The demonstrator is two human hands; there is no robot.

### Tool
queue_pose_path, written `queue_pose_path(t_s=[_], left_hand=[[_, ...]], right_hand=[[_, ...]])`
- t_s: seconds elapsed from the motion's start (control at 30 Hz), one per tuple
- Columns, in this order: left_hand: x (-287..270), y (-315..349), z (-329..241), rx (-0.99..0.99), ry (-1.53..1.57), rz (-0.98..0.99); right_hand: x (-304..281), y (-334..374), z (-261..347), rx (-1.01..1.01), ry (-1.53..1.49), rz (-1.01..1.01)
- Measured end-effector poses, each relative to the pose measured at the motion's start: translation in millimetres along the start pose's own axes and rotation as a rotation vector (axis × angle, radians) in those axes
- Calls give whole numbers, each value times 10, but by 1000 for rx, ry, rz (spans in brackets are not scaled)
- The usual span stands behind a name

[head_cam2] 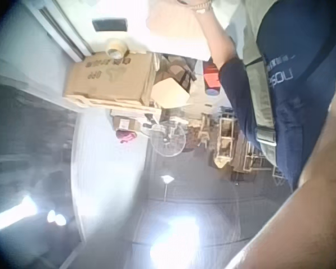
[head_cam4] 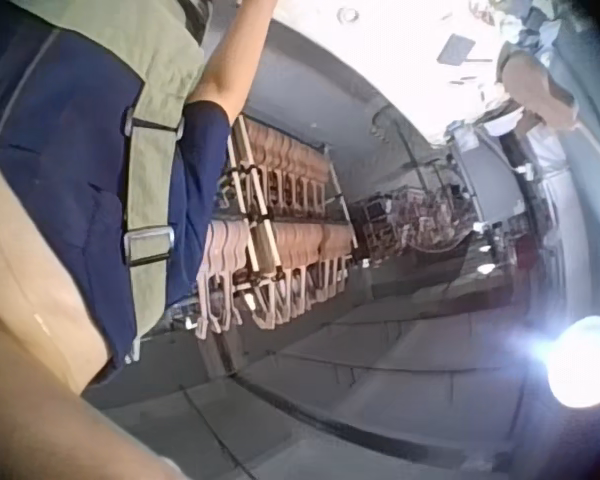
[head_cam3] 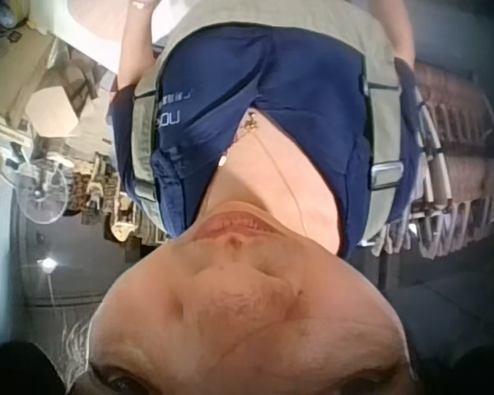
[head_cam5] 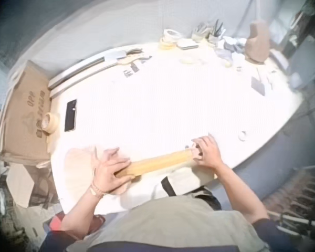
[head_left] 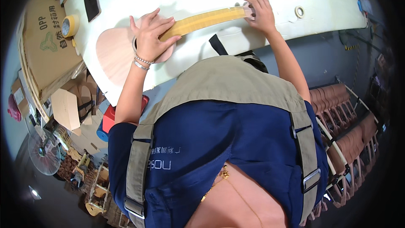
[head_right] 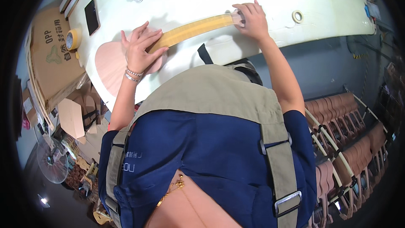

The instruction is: The person repeatedly picks up unfinished guitar bodies from a rack, places them on a workbench, wipes the surface with a cloth, applies tape to the soundhole, and returns them to the rack.

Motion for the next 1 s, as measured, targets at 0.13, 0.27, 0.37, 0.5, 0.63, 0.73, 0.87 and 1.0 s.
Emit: queue_pose_path(t_s=[0.13,0.27,0.37,0.5,0.63,0.73,0.87,1.0], left_hand=[[112,-262,-226,19,23,9],[302,-549,-497,29,34,-6],[418,-727,-690,25,62,-23],[533,-910,-844,12,94,-4],[596,-1005,-951,4,80,3],[643,-1090,-1049,20,107,-28],[686,-1145,-1108,1,97,-24],[701,-1193,-1265,29,70,-77]], right_hand=[[-27,-2,21,8,2,-12],[-48,0,41,11,-2,-31],[-64,-10,42,10,-9,-51],[-54,-8,31,-4,-15,-66],[-58,2,19,3,-52,-103],[-69,7,10,8,-56,-89],[-50,7,-2,14,-79,-108],[-62,4,24,3,-123,-114]])
Point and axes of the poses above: each hand's wrist, its own y-axis away from the middle knuckle, its own x-axis out of the palm, z = x × y, the point moved 7 cm from there along -y, towards the middle knuckle, and after that the axes turned 8 degrees about z, right-handed, at the moved point
